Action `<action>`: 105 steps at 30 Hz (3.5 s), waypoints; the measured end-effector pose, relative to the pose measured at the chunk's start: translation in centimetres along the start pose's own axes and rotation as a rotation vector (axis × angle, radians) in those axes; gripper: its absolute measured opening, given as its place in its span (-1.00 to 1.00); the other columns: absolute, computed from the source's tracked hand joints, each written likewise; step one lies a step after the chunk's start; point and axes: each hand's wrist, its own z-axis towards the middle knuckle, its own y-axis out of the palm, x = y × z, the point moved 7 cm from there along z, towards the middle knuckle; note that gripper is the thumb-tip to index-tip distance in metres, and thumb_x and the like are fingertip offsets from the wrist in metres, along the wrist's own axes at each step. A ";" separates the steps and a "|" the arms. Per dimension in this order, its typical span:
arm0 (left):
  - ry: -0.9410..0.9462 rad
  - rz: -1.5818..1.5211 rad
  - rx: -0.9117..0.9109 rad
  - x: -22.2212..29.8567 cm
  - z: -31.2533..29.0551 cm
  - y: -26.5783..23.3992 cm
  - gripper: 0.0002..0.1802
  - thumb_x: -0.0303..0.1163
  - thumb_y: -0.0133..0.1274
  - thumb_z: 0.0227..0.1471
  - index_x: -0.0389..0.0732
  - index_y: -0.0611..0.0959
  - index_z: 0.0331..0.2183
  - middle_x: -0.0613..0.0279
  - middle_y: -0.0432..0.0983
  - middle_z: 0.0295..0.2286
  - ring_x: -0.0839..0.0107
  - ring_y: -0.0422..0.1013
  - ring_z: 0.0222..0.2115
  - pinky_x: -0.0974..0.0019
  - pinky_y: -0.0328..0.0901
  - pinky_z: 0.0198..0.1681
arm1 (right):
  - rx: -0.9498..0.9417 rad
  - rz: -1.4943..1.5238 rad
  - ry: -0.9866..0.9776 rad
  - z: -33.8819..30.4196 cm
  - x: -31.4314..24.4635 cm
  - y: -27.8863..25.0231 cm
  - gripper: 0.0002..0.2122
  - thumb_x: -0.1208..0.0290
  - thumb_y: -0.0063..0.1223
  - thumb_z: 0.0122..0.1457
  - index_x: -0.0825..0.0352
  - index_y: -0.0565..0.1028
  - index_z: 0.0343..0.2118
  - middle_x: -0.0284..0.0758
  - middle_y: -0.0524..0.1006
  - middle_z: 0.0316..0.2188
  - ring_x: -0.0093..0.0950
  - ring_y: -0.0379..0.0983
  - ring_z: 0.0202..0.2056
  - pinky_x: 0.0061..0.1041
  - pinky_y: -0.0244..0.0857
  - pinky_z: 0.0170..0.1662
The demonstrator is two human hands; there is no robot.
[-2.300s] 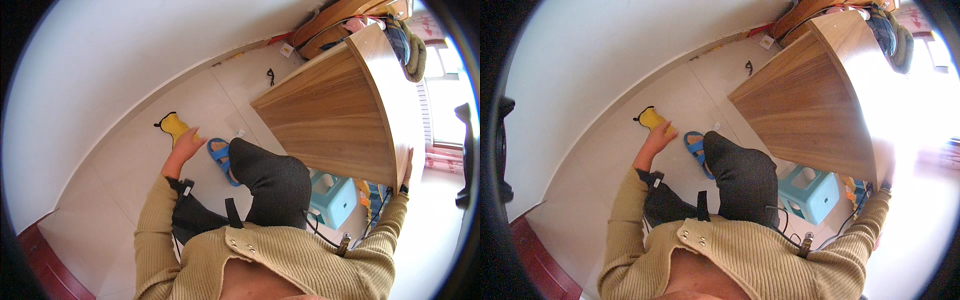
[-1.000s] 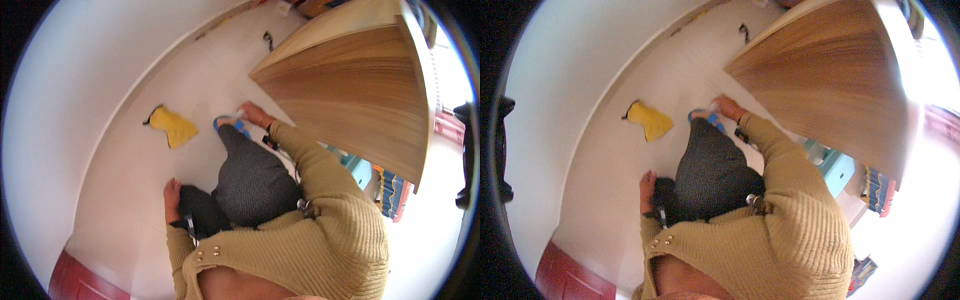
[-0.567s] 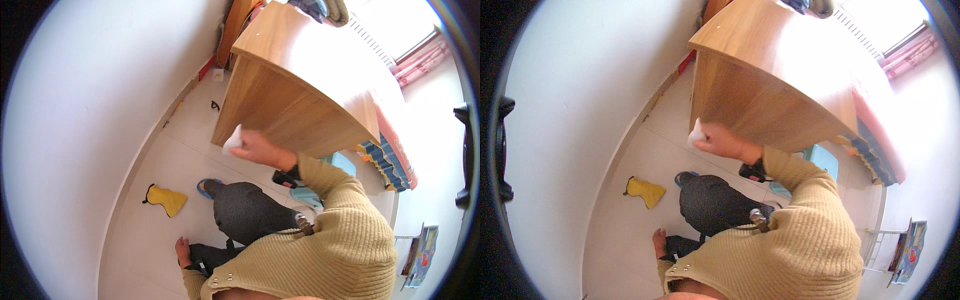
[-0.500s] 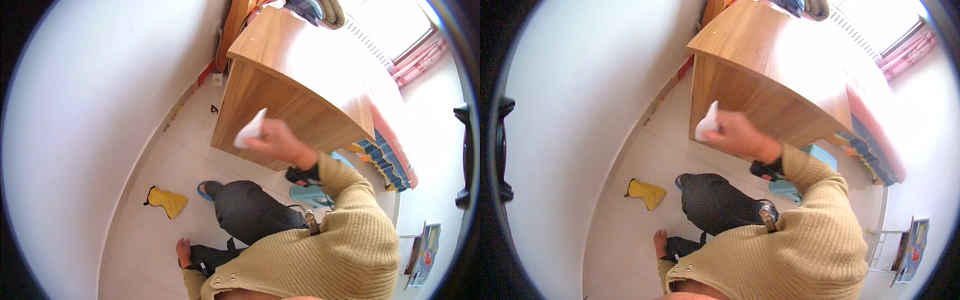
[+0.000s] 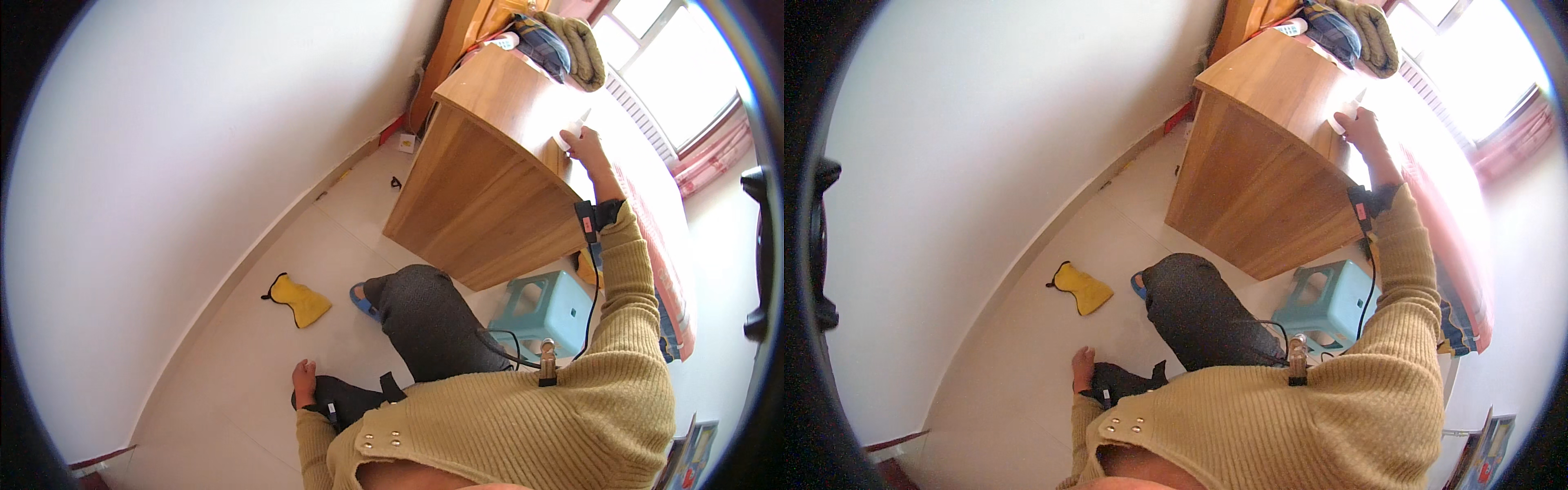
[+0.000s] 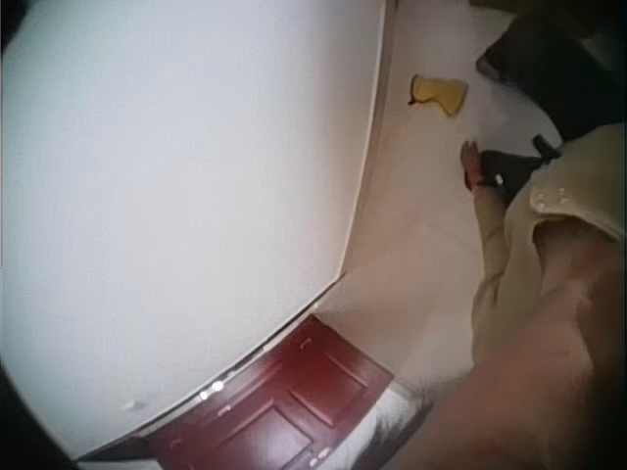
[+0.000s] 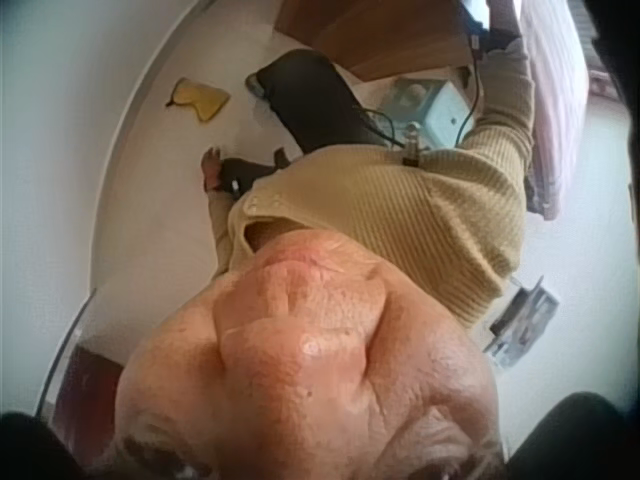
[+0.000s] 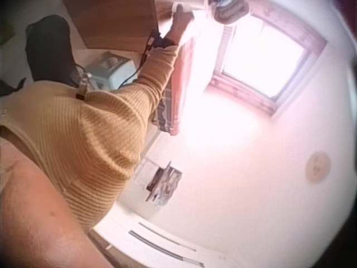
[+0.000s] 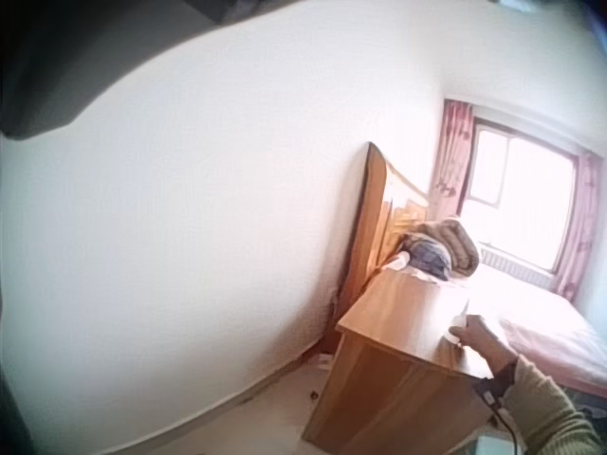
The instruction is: The person wipes a wooden nightstand and the surrounding floor with a yellow cloth, then moves the nightstand to clean underneath it. They handle a red plastic item and a small white box, placing them on the nightstand, and continue wiping the floor before returning the nightstand to its original position.
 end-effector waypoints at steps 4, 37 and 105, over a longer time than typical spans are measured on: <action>-0.033 -0.133 0.009 0.9 -0.3 -0.9 -0.52 -0.18 0.02 -0.07 -0.39 0.49 -0.20 -0.05 0.50 -0.40 0.20 0.44 -0.35 0.27 0.30 -0.25 | 0.020 0.109 -0.036 0.6 2.0 1.5 -0.64 0.17 0.13 -0.04 0.45 0.40 -0.44 -0.33 0.40 -0.61 -0.54 0.34 -0.60 -0.58 0.24 -0.55; -0.507 0.222 -0.056 -6.4 0.5 0.5 -0.14 -0.07 0.07 -0.11 -0.49 0.15 0.03 -0.30 -0.01 0.05 -0.06 -0.02 0.09 0.15 -0.01 0.11 | -0.785 -0.122 -0.205 -5.6 -15.4 58.7 -0.67 0.25 -0.07 0.03 0.53 0.47 -0.44 -0.05 0.49 -0.42 -0.24 0.44 -0.44 -0.33 0.33 -0.35; 0.253 -0.223 -0.222 21.0 13.8 -9.5 0.10 -0.10 0.33 -0.47 -0.24 0.13 0.08 0.02 0.09 0.04 0.18 0.03 0.09 0.23 -0.06 0.14 | -2.475 0.481 0.136 -31.8 -31.6 50.8 -0.70 0.13 -0.11 0.06 0.30 0.44 -0.56 -0.34 0.47 -0.70 -0.55 0.34 -0.76 -0.63 0.18 -0.74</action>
